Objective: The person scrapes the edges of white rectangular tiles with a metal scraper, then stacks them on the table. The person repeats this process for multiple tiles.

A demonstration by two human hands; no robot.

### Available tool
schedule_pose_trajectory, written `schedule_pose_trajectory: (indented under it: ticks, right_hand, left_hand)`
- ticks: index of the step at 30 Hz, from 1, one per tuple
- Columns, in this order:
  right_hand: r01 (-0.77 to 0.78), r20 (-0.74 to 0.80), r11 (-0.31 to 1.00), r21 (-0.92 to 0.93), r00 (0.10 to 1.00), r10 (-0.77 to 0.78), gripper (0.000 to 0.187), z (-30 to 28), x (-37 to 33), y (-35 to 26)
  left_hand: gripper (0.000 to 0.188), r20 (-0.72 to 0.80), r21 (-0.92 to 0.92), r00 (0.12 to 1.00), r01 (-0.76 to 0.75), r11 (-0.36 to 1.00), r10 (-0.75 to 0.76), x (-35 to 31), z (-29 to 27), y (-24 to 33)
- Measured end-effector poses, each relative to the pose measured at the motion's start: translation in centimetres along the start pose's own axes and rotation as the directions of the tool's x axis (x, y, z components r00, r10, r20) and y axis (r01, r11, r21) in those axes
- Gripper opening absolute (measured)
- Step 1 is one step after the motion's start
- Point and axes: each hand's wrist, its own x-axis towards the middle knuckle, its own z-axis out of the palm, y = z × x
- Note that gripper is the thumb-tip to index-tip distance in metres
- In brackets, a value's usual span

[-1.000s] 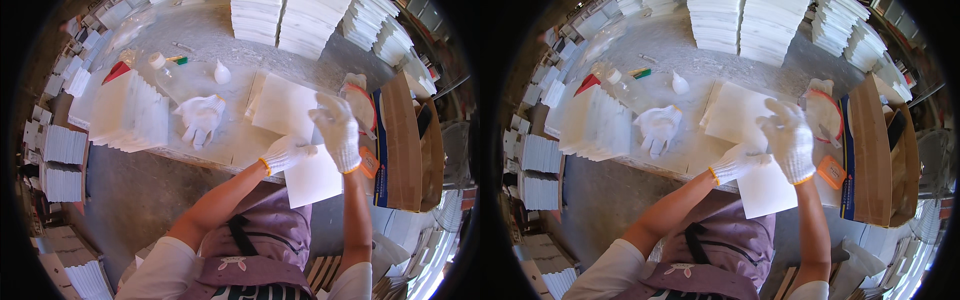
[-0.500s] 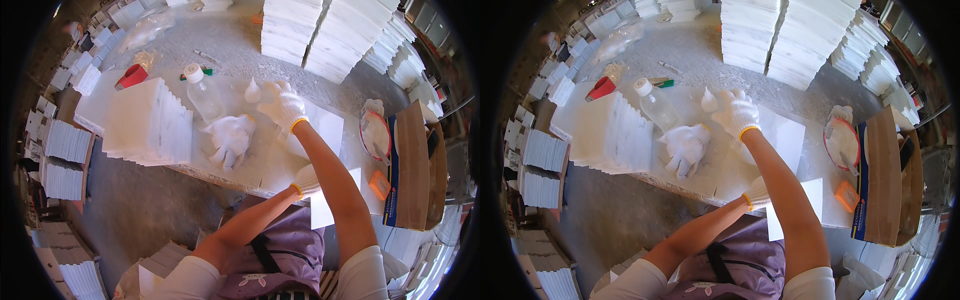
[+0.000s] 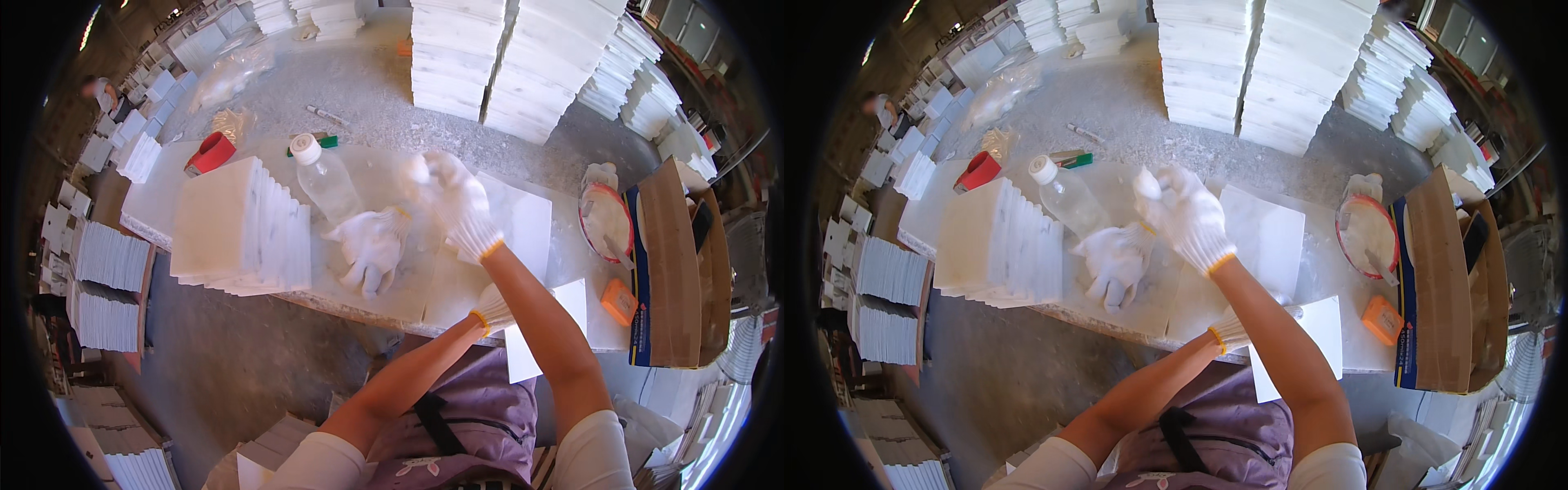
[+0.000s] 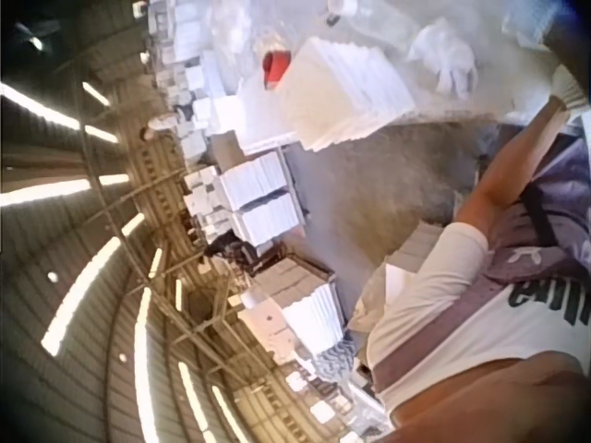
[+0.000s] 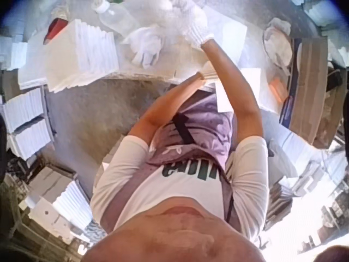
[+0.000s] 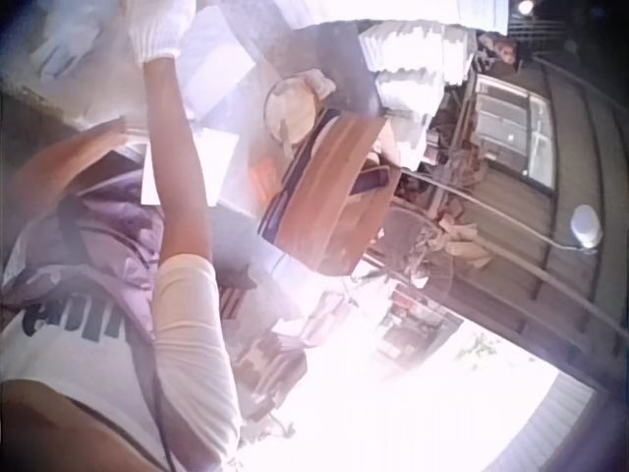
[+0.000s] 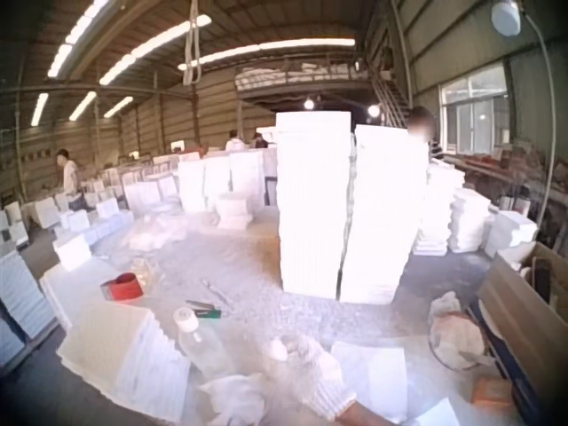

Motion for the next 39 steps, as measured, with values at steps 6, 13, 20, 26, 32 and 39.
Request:
schedule_pose_trajectory:
  ticks: [6, 13, 20, 26, 32, 39]
  right_hand:
    - [0.158, -0.182, 0.819, 0.551, 0.981, -0.067, 0.036, -9.8, -11.3, 6.0]
    - [0.031, -0.512, 0.899, 0.437, 0.831, 0.219, 0.060, -17.6, -24.4, 13.6]
    - [-0.106, -0.492, 0.844, 0.525, 0.771, 0.404, 0.057, -18.1, -30.1, 18.8]
    - [-0.146, -0.440, 0.773, 0.618, 0.751, 0.493, 0.047, -17.8, -27.7, 18.8]
    - [-0.231, -0.419, 0.812, 0.536, 0.762, 0.494, 0.046, -18.4, -25.1, 18.5]
    - [-0.258, -0.423, 0.869, 0.423, 0.792, 0.441, 0.048, -18.7, -24.0, 19.0]
  left_hand:
    - [0.034, -0.010, 0.509, 1.000, 0.028, 0.860, -0.026, 0.8, -2.2, 19.4]
    - [0.038, -0.055, 0.392, 0.933, 0.349, 0.851, -0.357, 0.0, -2.4, 27.3]
    - [0.038, -0.017, 0.026, 0.799, 0.602, 0.798, -0.602, -0.1, -1.8, 28.4]
    - [0.032, 0.005, 0.042, 0.811, 0.584, 0.811, -0.585, 0.2, -2.3, 27.6]
    - [0.032, -0.043, 0.074, 0.810, 0.586, 0.807, -0.585, 0.2, -2.0, 27.1]
    - [0.033, -0.016, 0.047, 0.804, 0.595, 0.803, -0.595, 0.2, -2.1, 27.5]
